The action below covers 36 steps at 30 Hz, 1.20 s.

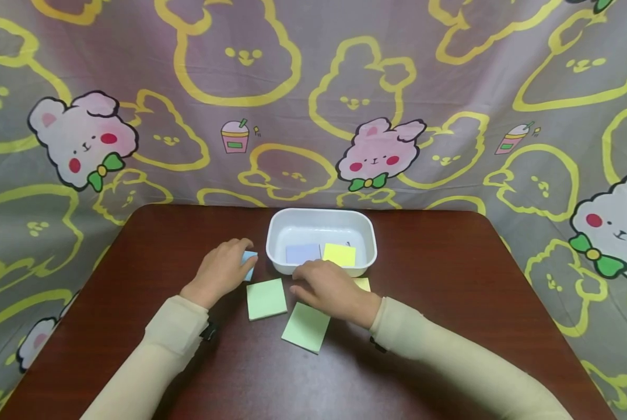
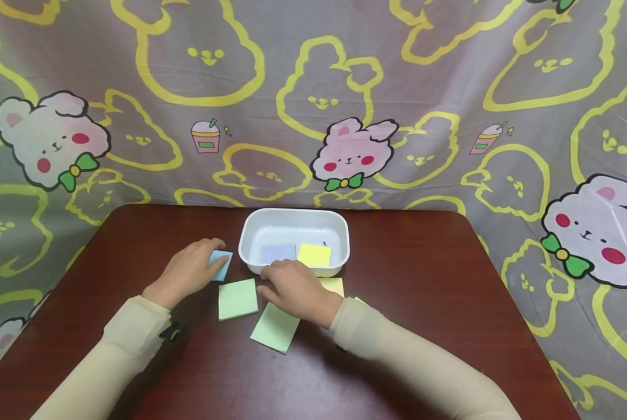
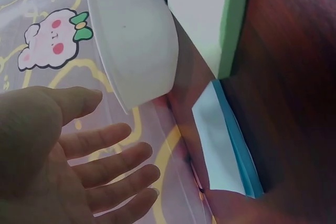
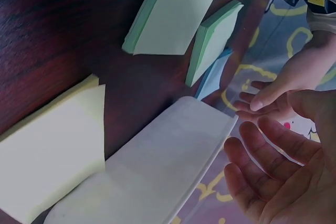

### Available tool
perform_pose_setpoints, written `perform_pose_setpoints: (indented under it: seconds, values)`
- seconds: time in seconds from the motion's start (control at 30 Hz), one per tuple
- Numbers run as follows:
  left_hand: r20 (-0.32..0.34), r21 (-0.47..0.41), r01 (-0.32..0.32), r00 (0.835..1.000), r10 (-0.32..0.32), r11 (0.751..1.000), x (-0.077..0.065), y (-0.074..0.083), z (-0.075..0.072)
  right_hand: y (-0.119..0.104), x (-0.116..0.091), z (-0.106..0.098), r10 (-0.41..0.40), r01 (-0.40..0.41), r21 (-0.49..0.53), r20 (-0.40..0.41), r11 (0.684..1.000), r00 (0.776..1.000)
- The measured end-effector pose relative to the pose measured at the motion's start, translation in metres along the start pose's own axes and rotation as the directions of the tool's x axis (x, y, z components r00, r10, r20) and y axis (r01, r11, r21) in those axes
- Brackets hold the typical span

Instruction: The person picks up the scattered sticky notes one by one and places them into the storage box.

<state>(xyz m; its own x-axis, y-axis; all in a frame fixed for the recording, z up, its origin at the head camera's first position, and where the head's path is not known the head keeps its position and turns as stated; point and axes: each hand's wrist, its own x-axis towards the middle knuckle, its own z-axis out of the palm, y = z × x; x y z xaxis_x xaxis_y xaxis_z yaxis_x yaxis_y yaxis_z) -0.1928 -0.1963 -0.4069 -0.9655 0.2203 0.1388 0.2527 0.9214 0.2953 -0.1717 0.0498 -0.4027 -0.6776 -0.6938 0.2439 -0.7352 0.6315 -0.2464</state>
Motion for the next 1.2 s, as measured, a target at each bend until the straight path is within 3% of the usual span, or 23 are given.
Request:
perform_pose_setpoints:
  seconds: [0.8, 1.2]
  values:
    - [0.069, 0.04, 0.039, 0.997, -0.042, 0.998, 0.0, -0.025, 0.01, -0.01, 0.009, 0.02, -0.05, 0.051, -0.03, 0.043, 0.998, 0.998]
    - [0.204, 0.038, 0.059, 0.977, -0.065, 0.998, 0.008, -0.034, 0.016, -0.013, 0.011, 0.024, -0.068, 0.07, -0.043, 0.045, 0.997, 0.997]
